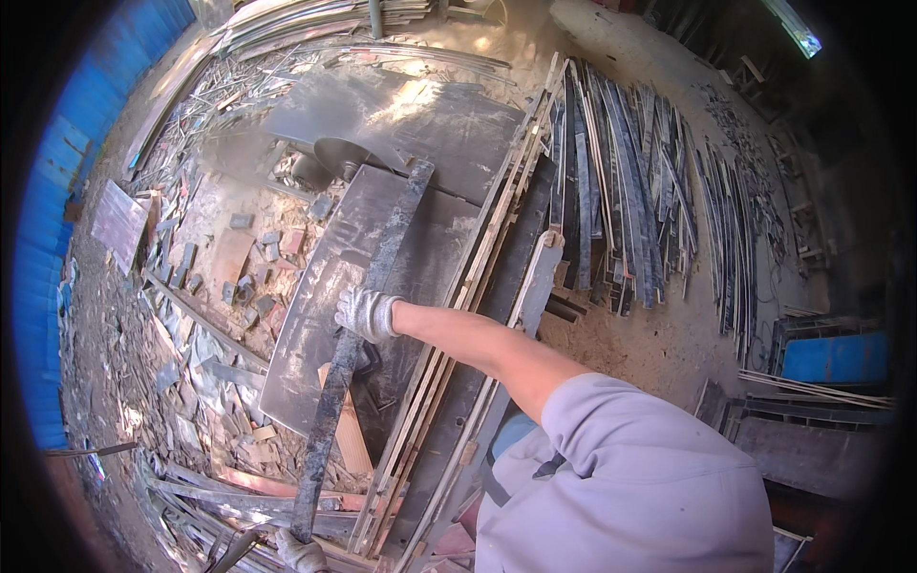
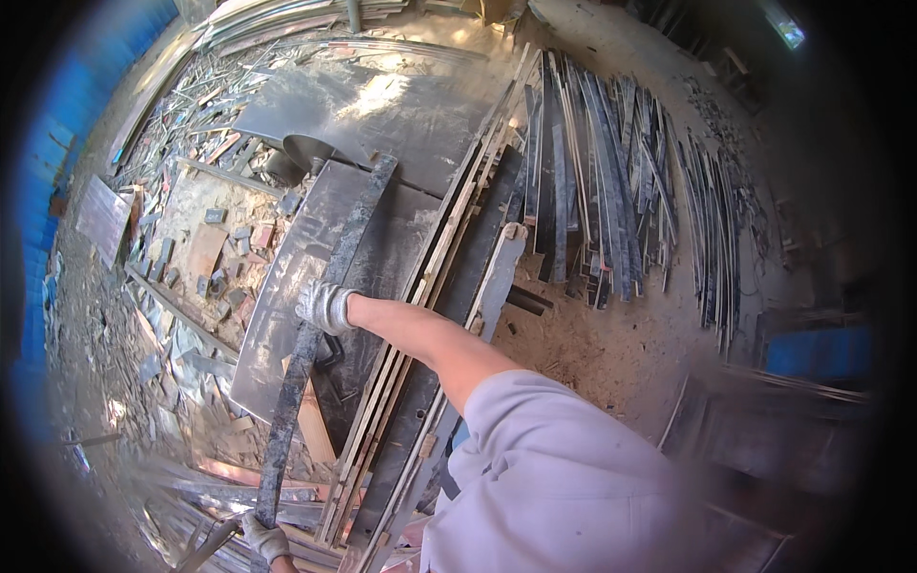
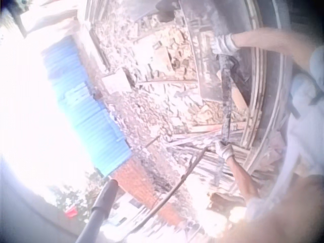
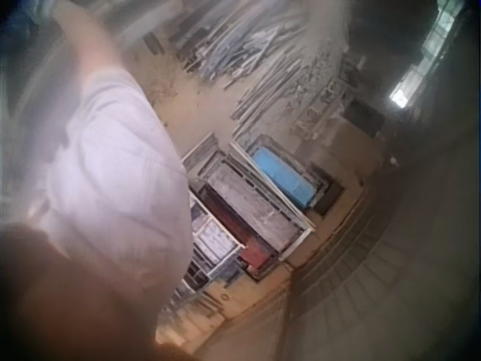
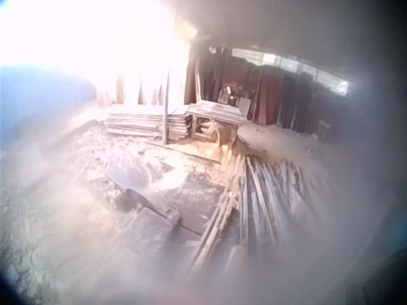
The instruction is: The person picks up and stacks wooden planks in a workshop. They move around the cluttered space, gather planks from the floor, and place them on a workbench.
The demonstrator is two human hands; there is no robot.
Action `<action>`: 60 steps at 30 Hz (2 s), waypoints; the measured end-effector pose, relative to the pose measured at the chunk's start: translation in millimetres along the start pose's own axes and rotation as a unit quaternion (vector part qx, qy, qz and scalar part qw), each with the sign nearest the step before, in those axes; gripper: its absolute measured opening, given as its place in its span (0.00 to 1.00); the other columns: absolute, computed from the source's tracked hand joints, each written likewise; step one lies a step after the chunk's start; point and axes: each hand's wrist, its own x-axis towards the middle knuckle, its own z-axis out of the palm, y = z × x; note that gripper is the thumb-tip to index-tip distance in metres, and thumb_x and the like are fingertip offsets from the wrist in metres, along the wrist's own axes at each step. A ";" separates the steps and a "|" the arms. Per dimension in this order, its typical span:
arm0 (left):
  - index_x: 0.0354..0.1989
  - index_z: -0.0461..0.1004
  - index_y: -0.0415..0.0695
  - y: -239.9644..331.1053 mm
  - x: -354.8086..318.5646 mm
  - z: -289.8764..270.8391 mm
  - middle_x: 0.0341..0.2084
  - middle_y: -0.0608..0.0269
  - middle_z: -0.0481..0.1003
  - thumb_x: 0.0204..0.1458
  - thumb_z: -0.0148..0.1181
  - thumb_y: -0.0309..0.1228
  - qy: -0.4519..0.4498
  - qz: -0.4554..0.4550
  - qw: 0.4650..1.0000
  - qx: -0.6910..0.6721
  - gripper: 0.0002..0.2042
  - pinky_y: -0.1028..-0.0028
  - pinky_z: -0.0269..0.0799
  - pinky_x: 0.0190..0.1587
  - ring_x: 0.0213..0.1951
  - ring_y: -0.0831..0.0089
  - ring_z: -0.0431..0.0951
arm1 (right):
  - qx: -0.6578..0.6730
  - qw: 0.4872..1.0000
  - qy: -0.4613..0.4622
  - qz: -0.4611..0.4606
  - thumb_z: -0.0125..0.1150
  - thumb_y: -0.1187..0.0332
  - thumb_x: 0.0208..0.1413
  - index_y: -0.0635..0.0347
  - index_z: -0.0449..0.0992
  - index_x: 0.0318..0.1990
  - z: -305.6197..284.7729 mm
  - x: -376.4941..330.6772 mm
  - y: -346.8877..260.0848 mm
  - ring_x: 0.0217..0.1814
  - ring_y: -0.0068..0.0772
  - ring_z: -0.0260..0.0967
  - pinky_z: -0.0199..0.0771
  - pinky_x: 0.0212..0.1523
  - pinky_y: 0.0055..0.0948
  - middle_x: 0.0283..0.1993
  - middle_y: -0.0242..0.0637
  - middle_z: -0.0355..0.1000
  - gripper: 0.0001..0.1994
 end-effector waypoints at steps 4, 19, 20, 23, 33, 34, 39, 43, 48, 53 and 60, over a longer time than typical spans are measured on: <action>0.61 0.72 0.34 -52.0 21.0 1.6 0.59 0.41 0.72 0.50 0.56 0.17 -0.008 -0.007 0.988 0.152 0.25 0.60 0.63 0.69 0.65 0.47 0.70 | 0.064 0.997 -0.038 -0.007 0.65 0.67 0.41 0.61 0.80 0.40 3.5 39.6 7.7 0.47 0.51 0.78 0.77 0.49 0.44 0.40 0.49 0.79 0.16; 0.62 0.70 0.34 -92.1 77.5 -1.9 0.62 0.38 0.70 0.51 0.55 0.19 -0.067 -0.044 0.986 0.149 0.26 0.59 0.59 0.71 0.67 0.47 0.68 | 0.046 0.997 0.016 -0.056 0.67 0.63 0.41 0.58 0.83 0.40 23.2 99.0 20.3 0.42 0.49 0.80 0.78 0.46 0.44 0.38 0.46 0.81 0.17; 0.63 0.69 0.34 -92.1 79.7 -0.9 0.64 0.37 0.68 0.51 0.55 0.19 -0.071 -0.052 0.985 0.146 0.27 0.59 0.57 0.72 0.68 0.46 0.66 | 0.044 0.996 0.038 -0.065 0.66 0.63 0.41 0.58 0.82 0.40 23.6 104.0 22.3 0.41 0.49 0.80 0.78 0.46 0.44 0.37 0.45 0.81 0.17; 0.65 0.68 0.34 -90.9 79.9 -7.0 0.64 0.38 0.69 0.51 0.56 0.19 -0.026 -0.050 0.991 0.118 0.29 0.60 0.56 0.73 0.68 0.46 0.67 | 0.038 0.996 0.058 -0.050 0.65 0.62 0.44 0.54 0.82 0.39 34.4 138.6 28.6 0.42 0.49 0.79 0.77 0.43 0.46 0.37 0.43 0.81 0.14; 0.69 0.62 0.37 49.7 72.0 -70.6 0.61 0.47 0.68 0.57 0.54 0.40 0.333 0.033 0.940 -0.067 0.32 0.61 0.62 0.68 0.63 0.53 0.66 | 0.135 0.964 0.228 -0.027 0.65 0.66 0.33 0.59 0.77 0.33 -119.0 71.7 -76.3 0.32 0.54 0.77 0.72 0.34 0.51 0.27 0.47 0.76 0.15; 0.70 0.61 0.37 82.2 71.9 -82.1 0.63 0.47 0.67 0.58 0.53 0.43 0.354 0.039 0.929 -0.102 0.33 0.60 0.60 0.69 0.64 0.53 0.65 | 0.157 0.957 0.242 0.002 0.65 0.66 0.32 0.60 0.76 0.33 -145.5 53.7 -91.6 0.32 0.54 0.76 0.71 0.33 0.52 0.27 0.48 0.76 0.15; 0.73 0.57 0.38 211.8 -0.4 -82.4 0.69 0.46 0.62 0.62 0.49 0.58 0.242 0.037 0.908 -0.339 0.40 0.56 0.54 0.75 0.72 0.52 0.58 | 0.341 0.886 0.286 0.128 0.65 0.72 0.45 0.65 0.71 0.38 -210.5 8.3 -170.8 0.22 0.47 0.74 0.74 0.22 0.41 0.24 0.44 0.73 0.13; 0.75 0.52 0.33 254.3 -92.5 -17.8 0.70 0.40 0.61 0.59 0.41 0.73 0.001 0.012 0.909 -0.416 0.52 0.57 0.51 0.75 0.73 0.50 0.59 | 0.486 0.751 0.427 0.127 0.62 0.78 0.48 0.62 0.72 0.35 -234.1 -26.0 -188.3 0.20 0.22 0.66 0.67 0.18 0.26 0.25 0.31 0.71 0.07; 0.70 0.62 0.38 274.6 -163.2 7.4 0.67 0.52 0.67 0.67 0.50 0.58 0.029 -0.206 0.726 -0.655 0.36 0.66 0.63 0.68 0.68 0.60 0.67 | 0.680 0.616 0.323 0.234 0.49 0.65 0.63 0.59 0.75 0.24 -230.5 -112.1 -197.8 0.29 0.28 0.74 0.75 0.40 0.27 0.25 0.35 0.74 0.16; 0.58 0.72 0.38 236.8 -197.0 34.6 0.52 0.58 0.71 0.58 0.69 0.30 0.221 -0.411 0.697 -0.545 0.21 0.69 0.69 0.60 0.51 0.69 0.72 | 0.704 0.505 0.243 0.435 0.54 0.66 0.62 0.64 0.77 0.44 -108.5 -189.9 -205.7 0.47 0.40 0.79 0.79 0.56 0.41 0.42 0.45 0.79 0.11; 0.59 0.71 0.36 158.9 -225.4 44.2 0.47 0.58 0.75 0.52 0.71 0.23 0.207 -0.474 0.577 -0.632 0.25 0.75 0.83 0.40 0.39 0.73 0.79 | 0.740 0.342 -0.012 0.579 0.61 0.66 0.60 0.63 0.74 0.48 -18.9 -213.6 -220.1 0.55 0.50 0.74 0.88 0.47 0.51 0.53 0.51 0.71 0.13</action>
